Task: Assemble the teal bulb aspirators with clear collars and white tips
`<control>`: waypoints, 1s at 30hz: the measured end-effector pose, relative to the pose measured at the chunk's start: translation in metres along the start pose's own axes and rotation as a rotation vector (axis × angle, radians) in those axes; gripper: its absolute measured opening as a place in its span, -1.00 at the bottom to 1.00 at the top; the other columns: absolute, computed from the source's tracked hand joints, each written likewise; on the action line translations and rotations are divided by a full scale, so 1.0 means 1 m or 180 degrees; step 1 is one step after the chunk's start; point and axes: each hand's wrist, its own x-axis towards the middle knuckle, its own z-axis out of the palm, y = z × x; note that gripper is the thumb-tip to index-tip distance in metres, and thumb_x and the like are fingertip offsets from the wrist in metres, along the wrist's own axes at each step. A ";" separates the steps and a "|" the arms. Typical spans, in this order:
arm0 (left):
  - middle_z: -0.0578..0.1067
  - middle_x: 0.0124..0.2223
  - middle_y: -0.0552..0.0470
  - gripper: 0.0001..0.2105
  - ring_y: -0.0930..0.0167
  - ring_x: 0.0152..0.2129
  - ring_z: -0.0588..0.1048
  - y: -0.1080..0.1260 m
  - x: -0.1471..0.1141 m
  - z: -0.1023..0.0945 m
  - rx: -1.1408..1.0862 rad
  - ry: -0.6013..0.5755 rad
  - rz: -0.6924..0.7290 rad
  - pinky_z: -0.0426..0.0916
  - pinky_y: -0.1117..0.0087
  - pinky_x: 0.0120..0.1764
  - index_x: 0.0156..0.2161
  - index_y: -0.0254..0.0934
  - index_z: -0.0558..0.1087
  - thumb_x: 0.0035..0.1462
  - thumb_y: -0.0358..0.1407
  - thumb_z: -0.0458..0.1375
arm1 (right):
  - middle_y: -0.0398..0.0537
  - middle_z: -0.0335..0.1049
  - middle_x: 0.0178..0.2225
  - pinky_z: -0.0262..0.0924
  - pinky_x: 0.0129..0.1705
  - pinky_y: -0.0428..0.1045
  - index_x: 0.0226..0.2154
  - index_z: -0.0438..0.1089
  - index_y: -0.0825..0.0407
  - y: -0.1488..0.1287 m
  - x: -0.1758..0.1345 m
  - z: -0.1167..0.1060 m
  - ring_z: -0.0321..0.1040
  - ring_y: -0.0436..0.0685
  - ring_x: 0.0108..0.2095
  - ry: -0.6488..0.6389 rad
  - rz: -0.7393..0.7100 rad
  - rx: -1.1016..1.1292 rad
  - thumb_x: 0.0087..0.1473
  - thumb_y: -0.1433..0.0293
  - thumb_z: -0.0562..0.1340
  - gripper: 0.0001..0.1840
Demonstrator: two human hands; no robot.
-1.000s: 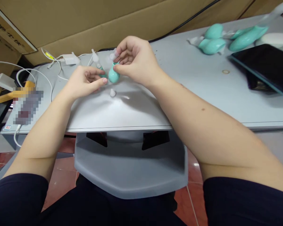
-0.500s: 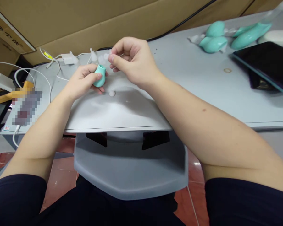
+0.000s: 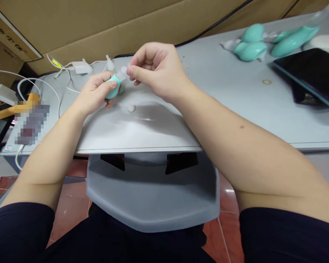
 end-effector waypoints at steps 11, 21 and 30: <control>0.39 -0.37 0.05 -0.70 0.30 -0.35 0.50 0.000 -0.001 -0.006 0.0582 0.0201 0.0458 0.49 0.24 -0.11 -0.28 -0.17 0.54 0.43 -0.05 0.35 | -0.12 0.66 -0.32 0.69 -0.14 0.19 -0.12 0.68 -0.20 -0.002 0.001 -0.004 0.64 0.27 -0.32 -0.0283 -0.0103 0.0013 0.08 -0.16 0.69 -0.46; 0.43 -0.33 0.00 -0.73 0.17 -0.22 0.55 -0.004 -0.004 -0.014 0.1209 0.0157 0.0722 0.49 0.14 0.11 -0.27 -0.14 0.53 0.32 -0.03 0.39 | -0.17 0.69 -0.33 0.67 -0.22 0.11 -0.19 0.75 -0.13 0.013 0.003 -0.013 0.68 0.22 -0.32 -0.0684 -0.0224 0.0096 0.13 0.16 0.73 -0.70; 0.53 -0.25 -0.05 -0.73 0.15 -0.20 0.61 -0.022 0.002 -0.015 0.1536 0.0114 0.1316 0.55 0.06 0.08 -0.18 -0.14 0.52 0.47 0.01 0.24 | -0.12 0.70 -0.32 0.75 0.00 0.22 -0.21 0.73 -0.05 -0.010 -0.005 -0.011 0.75 0.34 -0.23 -0.0542 0.0430 0.0223 0.10 0.32 0.76 -0.71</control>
